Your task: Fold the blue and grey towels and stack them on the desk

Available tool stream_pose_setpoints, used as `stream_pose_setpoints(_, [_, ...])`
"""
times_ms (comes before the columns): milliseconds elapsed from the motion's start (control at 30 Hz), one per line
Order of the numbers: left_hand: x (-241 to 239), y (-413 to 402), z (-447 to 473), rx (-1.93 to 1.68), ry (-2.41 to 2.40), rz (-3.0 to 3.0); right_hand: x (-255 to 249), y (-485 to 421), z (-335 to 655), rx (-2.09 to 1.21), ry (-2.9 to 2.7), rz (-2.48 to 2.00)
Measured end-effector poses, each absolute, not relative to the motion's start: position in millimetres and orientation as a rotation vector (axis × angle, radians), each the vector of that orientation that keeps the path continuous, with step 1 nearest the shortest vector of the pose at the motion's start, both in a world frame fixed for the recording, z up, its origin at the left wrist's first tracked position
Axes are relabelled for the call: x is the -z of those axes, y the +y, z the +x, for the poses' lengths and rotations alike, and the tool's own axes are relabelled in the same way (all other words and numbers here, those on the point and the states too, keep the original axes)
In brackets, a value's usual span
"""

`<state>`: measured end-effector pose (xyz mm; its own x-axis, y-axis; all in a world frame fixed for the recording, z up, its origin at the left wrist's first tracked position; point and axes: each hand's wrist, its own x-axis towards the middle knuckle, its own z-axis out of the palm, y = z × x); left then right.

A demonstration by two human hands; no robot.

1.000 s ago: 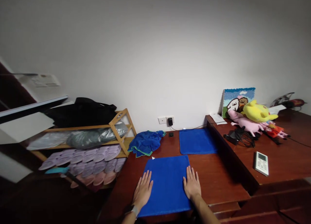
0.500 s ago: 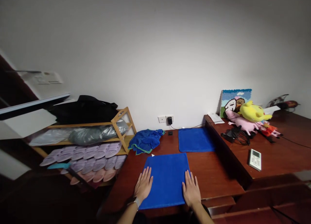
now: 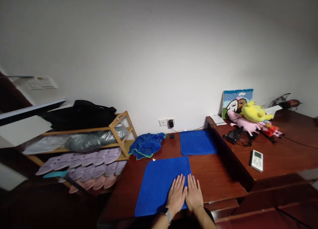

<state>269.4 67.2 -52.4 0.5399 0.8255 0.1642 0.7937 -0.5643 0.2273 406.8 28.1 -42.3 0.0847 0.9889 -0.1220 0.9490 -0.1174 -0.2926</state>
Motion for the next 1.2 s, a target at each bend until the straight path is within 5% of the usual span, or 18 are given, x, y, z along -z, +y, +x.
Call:
stream_pose_setpoints(467, [57.1,80.2,74.9,-0.187,2.011,2.389,49.3,34.8,405.0,-0.41,-1.951,-2.248])
stream_pose_setpoints(767, [60.6,72.5,92.5,-0.384,2.044,2.521,56.5,5.6,409.3,-0.299,-1.912,-2.198])
stream_pose_setpoints(1033, [46.4,29.5,256.6,-0.457,1.418,2.721,83.6,-5.5,407.9,-0.237,-1.959,-2.145])
stream_pose_setpoints(1200, [51.2,44.7,244.4,-0.347,1.398,2.689,87.3,-2.0,408.5,-0.229,-1.943,-2.144])
